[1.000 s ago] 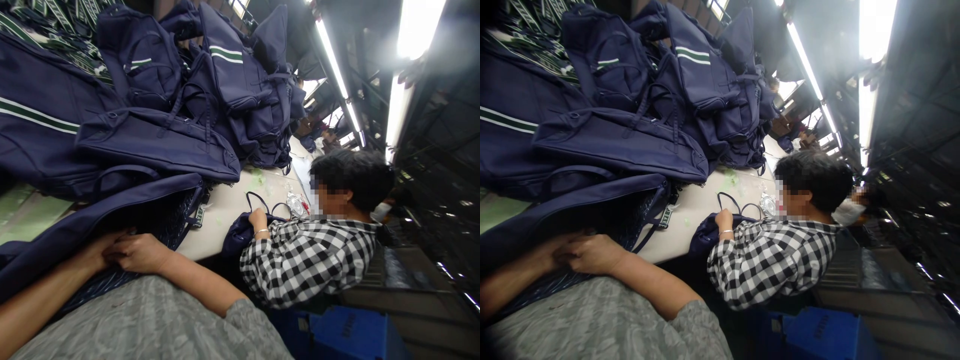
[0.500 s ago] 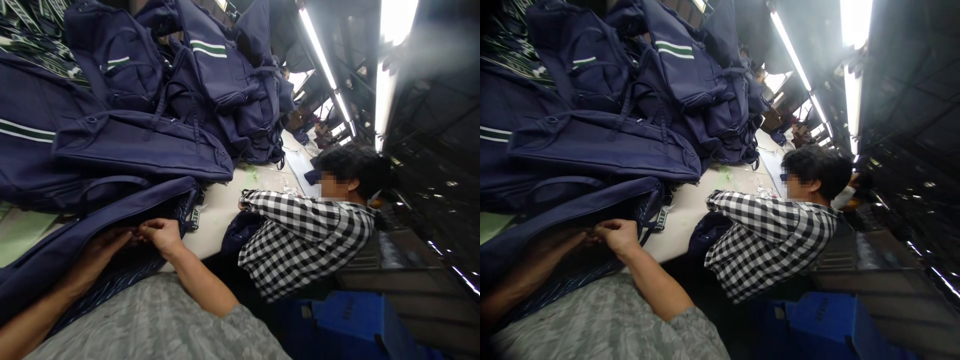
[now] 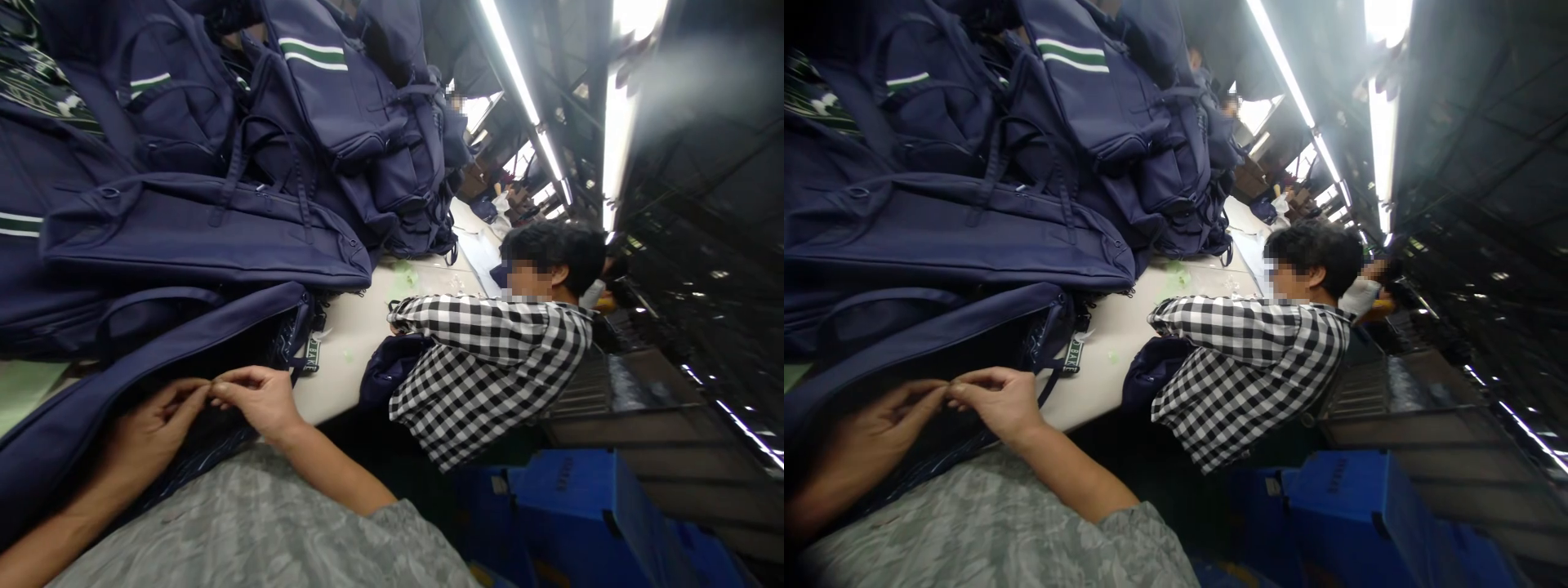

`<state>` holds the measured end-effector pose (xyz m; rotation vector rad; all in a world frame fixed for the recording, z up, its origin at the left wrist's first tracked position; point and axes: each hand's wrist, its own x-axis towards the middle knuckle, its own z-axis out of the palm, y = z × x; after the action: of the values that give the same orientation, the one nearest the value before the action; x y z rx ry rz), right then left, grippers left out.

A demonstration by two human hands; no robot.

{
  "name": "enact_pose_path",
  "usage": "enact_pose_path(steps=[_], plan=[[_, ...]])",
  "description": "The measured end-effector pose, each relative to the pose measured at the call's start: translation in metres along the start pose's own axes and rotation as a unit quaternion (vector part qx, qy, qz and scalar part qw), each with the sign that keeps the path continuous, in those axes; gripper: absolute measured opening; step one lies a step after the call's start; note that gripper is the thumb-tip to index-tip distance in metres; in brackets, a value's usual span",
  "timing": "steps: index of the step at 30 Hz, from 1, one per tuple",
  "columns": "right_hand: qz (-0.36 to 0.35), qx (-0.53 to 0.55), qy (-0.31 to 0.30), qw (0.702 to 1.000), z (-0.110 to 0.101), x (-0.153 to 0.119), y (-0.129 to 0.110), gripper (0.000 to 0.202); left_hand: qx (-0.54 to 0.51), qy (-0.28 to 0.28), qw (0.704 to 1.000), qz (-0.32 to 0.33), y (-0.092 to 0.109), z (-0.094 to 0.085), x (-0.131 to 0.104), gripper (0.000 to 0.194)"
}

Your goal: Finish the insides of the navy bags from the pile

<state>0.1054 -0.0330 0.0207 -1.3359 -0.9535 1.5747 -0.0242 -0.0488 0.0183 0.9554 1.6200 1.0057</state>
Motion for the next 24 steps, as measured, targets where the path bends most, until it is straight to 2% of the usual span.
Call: enact_pose_path(steps=[4, 7, 9, 13, 17, 20, 22, 24], plan=[[0.033, 0.051, 0.015, 0.998, 0.008, 0.003, 0.009, 0.025, -0.12, -0.032, 0.984, -0.126, -0.002, 0.004, 0.001, 0.064], [0.009, 0.055, 0.018, 0.998, 0.01, 0.005, 0.015, 0.026, -0.181, -0.045, 0.967, -0.176, -0.002, 0.003, 0.0, 0.08], [-0.012, 0.051, 0.023, 0.998, 0.01, 0.005, 0.017, 0.025, -0.189, -0.044, 0.963, -0.187, -0.002, 0.003, -0.001, 0.085], [-0.03, 0.033, 0.046, 0.998, 0.012, 0.008, 0.02, 0.019, -0.166, -0.043, 0.971, -0.166, -0.004, 0.003, -0.002, 0.077], [0.023, 0.056, 0.072, 0.996, 0.017, 0.01, 0.02, 0.009, -0.082, -0.011, 0.989, -0.124, -0.003, 0.005, -0.003, 0.057], [0.052, 0.055, 0.1, 0.992, 0.022, 0.009, 0.019, 0.003, -0.014, 0.022, 0.997, -0.07, 0.002, 0.007, -0.006, 0.049], [0.058, 0.048, 0.113, 0.991, 0.024, 0.008, 0.016, 0.005, 0.009, 0.035, 0.999, -0.038, 0.004, 0.007, -0.007, 0.046], [0.067, 0.068, 0.099, 0.99, 0.024, 0.006, 0.012, 0.009, 0.012, 0.038, 0.999, -0.025, 0.007, 0.005, -0.007, 0.045]])
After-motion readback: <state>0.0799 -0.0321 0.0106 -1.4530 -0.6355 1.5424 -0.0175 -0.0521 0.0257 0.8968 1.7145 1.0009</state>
